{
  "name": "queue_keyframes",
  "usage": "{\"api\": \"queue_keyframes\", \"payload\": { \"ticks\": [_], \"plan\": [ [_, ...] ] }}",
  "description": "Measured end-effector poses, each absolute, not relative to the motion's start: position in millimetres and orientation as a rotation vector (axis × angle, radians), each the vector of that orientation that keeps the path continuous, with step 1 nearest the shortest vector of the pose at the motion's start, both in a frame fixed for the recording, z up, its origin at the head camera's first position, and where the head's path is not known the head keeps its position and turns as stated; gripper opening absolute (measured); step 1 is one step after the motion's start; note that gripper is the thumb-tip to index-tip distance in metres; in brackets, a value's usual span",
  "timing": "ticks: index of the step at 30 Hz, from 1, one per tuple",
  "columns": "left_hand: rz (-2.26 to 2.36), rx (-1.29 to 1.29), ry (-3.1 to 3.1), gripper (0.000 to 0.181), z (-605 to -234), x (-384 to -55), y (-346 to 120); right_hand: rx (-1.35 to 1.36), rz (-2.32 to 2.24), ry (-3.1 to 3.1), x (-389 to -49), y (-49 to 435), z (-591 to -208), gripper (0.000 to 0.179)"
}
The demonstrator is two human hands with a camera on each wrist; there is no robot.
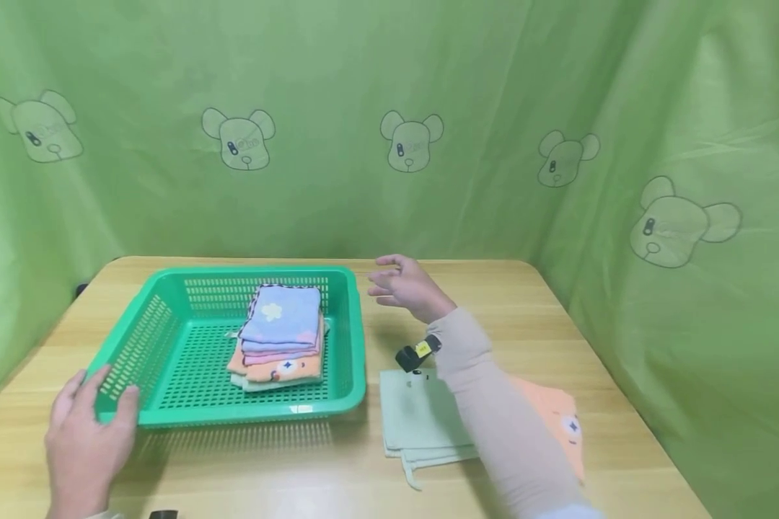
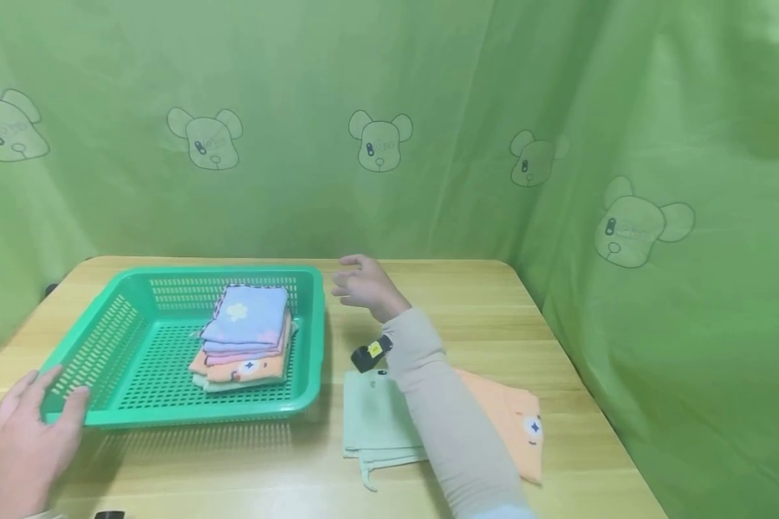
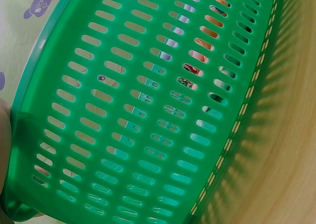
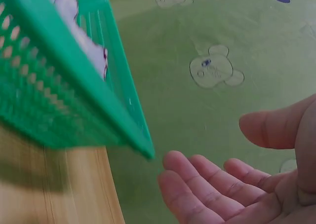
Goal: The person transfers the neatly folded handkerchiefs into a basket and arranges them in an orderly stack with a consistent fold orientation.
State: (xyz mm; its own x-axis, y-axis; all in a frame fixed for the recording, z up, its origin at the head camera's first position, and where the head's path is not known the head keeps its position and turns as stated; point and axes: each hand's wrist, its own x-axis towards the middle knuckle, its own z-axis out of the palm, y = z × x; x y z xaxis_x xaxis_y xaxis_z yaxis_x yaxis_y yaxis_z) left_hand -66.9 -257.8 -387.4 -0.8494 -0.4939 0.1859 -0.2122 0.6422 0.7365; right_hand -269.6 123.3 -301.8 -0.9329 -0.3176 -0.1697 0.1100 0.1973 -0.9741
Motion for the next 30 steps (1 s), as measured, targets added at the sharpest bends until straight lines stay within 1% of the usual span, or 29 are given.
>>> {"api": "queue_keyframes", "payload": {
  "ticks": [7,14,30],
  "plan": [
    [-1.047,0.565,-2.490,0.059,-389,-66,-257,-0.212,-1.650,2.252,-276,156,-308,0.044],
    [-1.044,0.576,-2.501,0.059,-390,-66,-257,-0.207,-1.497,2.294,-278,180,-318,0.046],
    [-1.032,0.580,-2.508,0.059,-390,-69,-259,-0.261,-1.433,2.275,-269,210,-338,0.047]
  ]
}}
